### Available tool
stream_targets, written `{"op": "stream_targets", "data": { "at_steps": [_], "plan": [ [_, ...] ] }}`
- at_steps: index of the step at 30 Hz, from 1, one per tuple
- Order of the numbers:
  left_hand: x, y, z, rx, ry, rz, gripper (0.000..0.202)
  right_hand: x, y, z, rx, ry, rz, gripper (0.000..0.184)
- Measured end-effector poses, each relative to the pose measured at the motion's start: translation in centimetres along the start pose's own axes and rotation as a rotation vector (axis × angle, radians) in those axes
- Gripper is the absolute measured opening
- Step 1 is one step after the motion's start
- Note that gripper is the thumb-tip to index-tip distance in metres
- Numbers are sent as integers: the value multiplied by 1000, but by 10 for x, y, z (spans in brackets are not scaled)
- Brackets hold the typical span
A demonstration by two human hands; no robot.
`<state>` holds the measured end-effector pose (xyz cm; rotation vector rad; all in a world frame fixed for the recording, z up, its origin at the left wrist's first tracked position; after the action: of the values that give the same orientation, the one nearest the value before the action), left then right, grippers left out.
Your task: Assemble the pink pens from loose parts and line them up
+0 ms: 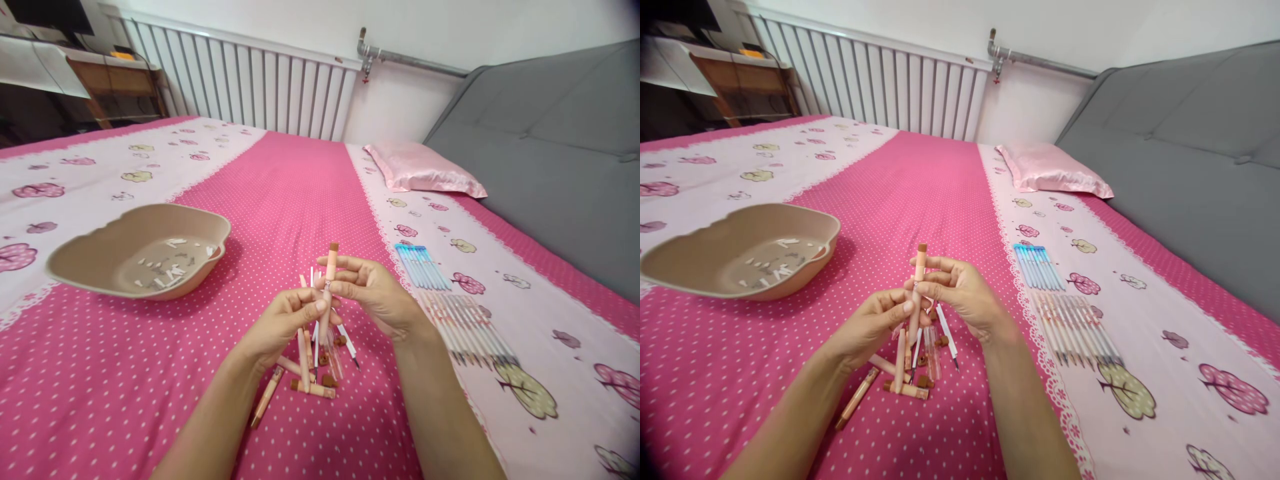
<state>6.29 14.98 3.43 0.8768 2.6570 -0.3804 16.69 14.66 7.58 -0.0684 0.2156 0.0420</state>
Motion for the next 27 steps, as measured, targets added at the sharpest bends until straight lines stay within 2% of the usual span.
{"op": "stream_targets", "data": {
  "at_steps": [11,27],
  "plan": [
    [7,3,0,-22,25,-73,21,0,2,-1,2,-47,-21,42],
    [6,4,-3,-75,53,-108,21,-1,3,-6,-15,-49,-24,39]
  ]
}}
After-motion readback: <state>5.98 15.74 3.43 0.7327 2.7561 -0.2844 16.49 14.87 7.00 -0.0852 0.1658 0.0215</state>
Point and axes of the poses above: each hand's wrist, its own y-axis towards the middle knuckle, its own x-axis out of the back of the hand, z = x × y, the point moved 7 cm from there along y, towards the middle knuckle, and after that the axes turned 9 degrees about -z, right-handed, at the moved point
